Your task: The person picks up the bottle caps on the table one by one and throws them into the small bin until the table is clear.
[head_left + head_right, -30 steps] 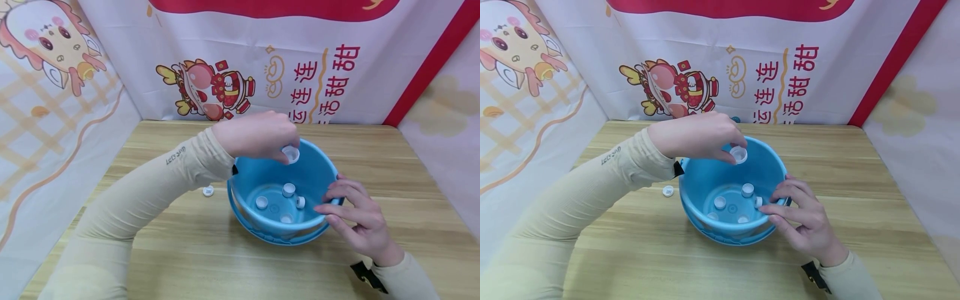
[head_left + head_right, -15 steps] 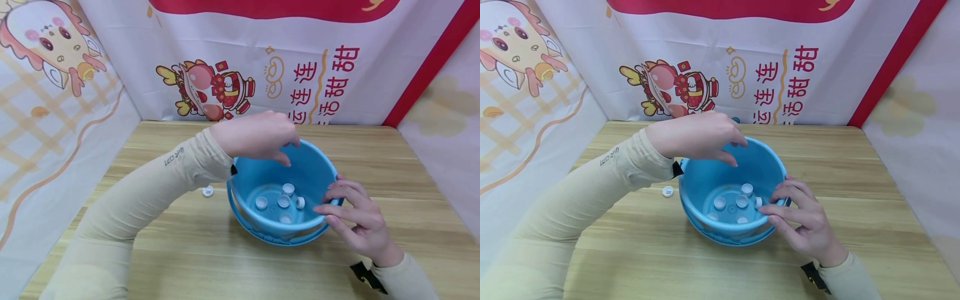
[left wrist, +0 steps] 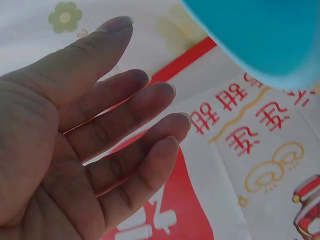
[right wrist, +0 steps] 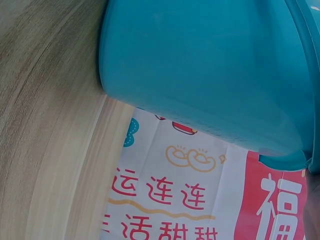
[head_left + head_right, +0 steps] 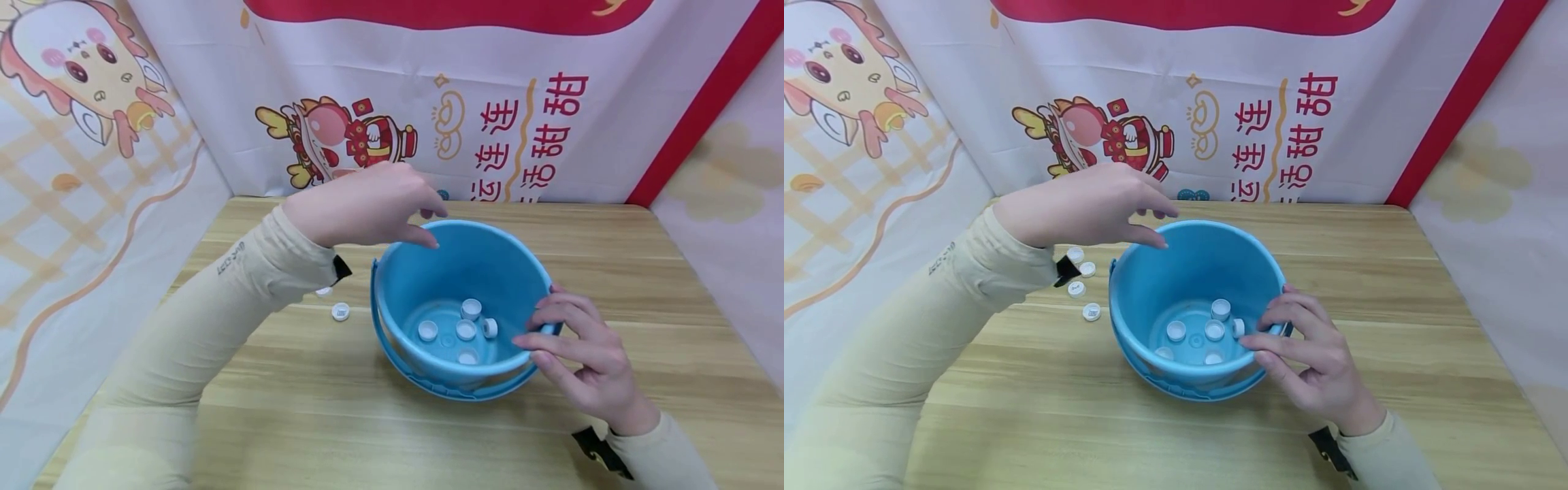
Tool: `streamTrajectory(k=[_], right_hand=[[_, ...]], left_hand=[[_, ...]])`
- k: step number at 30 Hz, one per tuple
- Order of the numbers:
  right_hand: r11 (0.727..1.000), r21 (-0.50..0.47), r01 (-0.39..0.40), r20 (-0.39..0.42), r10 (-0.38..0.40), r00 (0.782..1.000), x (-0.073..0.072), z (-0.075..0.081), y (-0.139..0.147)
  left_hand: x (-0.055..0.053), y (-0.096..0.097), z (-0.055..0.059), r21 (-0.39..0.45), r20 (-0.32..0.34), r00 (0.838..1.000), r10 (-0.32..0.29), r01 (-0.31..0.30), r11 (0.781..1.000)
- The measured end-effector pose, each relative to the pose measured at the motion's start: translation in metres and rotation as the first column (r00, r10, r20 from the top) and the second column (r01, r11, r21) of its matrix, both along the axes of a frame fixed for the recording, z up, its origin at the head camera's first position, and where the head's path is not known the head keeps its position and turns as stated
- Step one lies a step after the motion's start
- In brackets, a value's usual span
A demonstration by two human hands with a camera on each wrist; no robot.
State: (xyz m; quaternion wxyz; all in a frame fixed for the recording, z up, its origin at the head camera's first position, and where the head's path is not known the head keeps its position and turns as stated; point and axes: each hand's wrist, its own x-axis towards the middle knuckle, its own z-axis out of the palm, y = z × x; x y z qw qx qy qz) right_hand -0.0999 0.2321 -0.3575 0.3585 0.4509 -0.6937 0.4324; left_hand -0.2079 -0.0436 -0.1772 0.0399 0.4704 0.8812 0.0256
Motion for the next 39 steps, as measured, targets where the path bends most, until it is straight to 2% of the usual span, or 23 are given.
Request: streamTrajectory(k=[8, 13, 18, 21, 25, 26, 30, 32, 33, 36, 39], right_hand=[[1.000, -0.003, -0.003, -0.006, 0.003, 1.000, 0.000, 0.001, -0.001], [1.000, -0.005, -0.006, -0.004, 0.006, 1.000, 0.000, 0.002, -0.001], [1.000, -0.004, -0.004, -0.002, 0.004, 1.000, 0.001, 0.002, -0.002], [1.000, -0.007, -0.006, -0.003, 0.006, 1.000, 0.001, 0.002, -0.003], [1.000, -0.001, -0.001, 0.002, 0.001, 1.000, 0.001, 0.001, -0.003], [1.000, 0.001, 0.000, 0.005, 0.000, 1.000, 0.001, 0.001, -0.002], [1.000, 0.004, 0.002, 0.003, -0.002, 1.000, 0.001, 0.001, -0.002], [1.000, 0.000, 0.000, -0.002, 0.000, 1.000, 0.000, 0.001, -0.003], [1.000, -0.001, -0.001, -0.003, 0.001, 1.000, 0.000, 0.001, -0.003], [1.000, -0.003, 0.000, -0.005, 0.000, 1.000, -0.001, 0.001, -0.002], [1.000, -0.001, 0.003, -0.001, -0.003, 1.000, -0.001, 0.001, -0.002]], left_hand=[[-0.008, -0.040, -0.011, 0.052, 0.004, 0.998, 0.065, -0.065, 0.997], [-0.017, -0.063, -0.029, 0.040, 0.030, 0.992, 0.124, -0.125, 0.991], [-0.026, -0.084, -0.060, 0.013, 0.111, 0.979, 0.172, -0.175, 0.985], [-0.030, -0.095, -0.085, -0.015, 0.161, 0.969, 0.185, -0.185, 0.983], [-0.032, -0.110, -0.124, -0.031, 0.224, 0.955, 0.195, -0.193, 0.981], [-0.032, -0.114, -0.133, -0.027, 0.242, 0.950, 0.200, -0.199, 0.980], [-0.032, -0.131, -0.167, 0.019, 0.353, 0.911, 0.213, -0.234, 0.972], [-0.032, -0.138, -0.181, 0.044, 0.404, 0.888, 0.219, -0.258, 0.965], [-0.032, -0.142, -0.187, 0.063, 0.419, 0.883, 0.212, -0.261, 0.963], [-0.034, -0.149, -0.202, 0.110, 0.434, 0.880, 0.195, -0.267, 0.957], [-0.037, -0.152, -0.215, 0.140, 0.430, 0.883, 0.189, -0.272, 0.952]])
